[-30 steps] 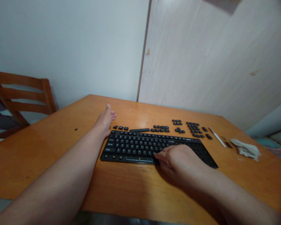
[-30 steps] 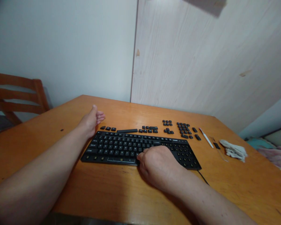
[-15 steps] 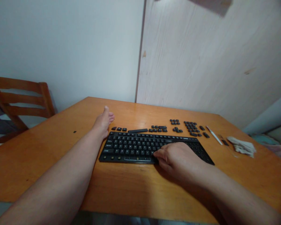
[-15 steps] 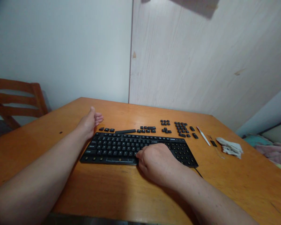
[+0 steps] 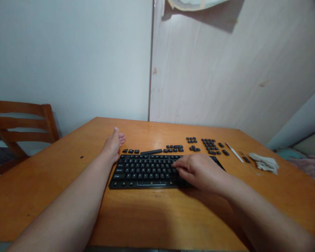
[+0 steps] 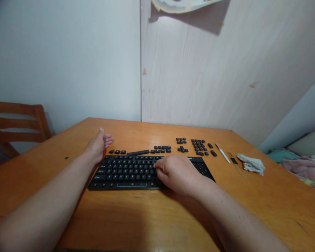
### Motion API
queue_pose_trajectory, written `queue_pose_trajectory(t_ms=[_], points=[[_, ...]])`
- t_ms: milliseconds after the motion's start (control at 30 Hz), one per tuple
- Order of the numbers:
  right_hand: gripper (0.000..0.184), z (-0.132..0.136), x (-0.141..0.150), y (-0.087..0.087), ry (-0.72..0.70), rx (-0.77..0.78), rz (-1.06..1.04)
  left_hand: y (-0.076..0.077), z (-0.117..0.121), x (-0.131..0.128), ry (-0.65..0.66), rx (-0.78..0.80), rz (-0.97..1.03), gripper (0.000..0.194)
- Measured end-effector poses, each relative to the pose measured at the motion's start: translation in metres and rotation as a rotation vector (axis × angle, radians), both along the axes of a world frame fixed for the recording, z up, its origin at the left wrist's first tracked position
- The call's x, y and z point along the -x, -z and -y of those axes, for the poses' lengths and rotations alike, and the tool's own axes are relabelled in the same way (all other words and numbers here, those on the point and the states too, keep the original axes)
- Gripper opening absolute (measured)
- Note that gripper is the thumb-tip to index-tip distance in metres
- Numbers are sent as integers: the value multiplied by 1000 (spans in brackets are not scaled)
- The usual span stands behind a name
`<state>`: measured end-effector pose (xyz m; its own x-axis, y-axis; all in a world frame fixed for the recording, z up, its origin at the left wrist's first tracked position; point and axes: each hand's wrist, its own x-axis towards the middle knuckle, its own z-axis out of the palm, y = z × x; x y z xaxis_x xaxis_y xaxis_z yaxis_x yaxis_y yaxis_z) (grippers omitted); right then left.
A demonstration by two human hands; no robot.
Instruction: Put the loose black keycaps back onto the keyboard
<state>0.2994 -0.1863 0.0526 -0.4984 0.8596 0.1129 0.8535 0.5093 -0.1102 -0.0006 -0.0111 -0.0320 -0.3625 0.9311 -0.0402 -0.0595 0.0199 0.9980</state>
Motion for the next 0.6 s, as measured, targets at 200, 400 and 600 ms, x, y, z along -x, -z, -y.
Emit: queue_pose_trajectory(t_ms=[200,400,600], points=[[27,-23,-9,-12,125,-50,4,4,-2,2,9,-12,-7,66],[26,-79,-13,-3,237,42,53,1,0,-1,-3,4,-16,67],[25,-121,-9,12,298,103,88,-2,3,-2,4,19,-17,66]])
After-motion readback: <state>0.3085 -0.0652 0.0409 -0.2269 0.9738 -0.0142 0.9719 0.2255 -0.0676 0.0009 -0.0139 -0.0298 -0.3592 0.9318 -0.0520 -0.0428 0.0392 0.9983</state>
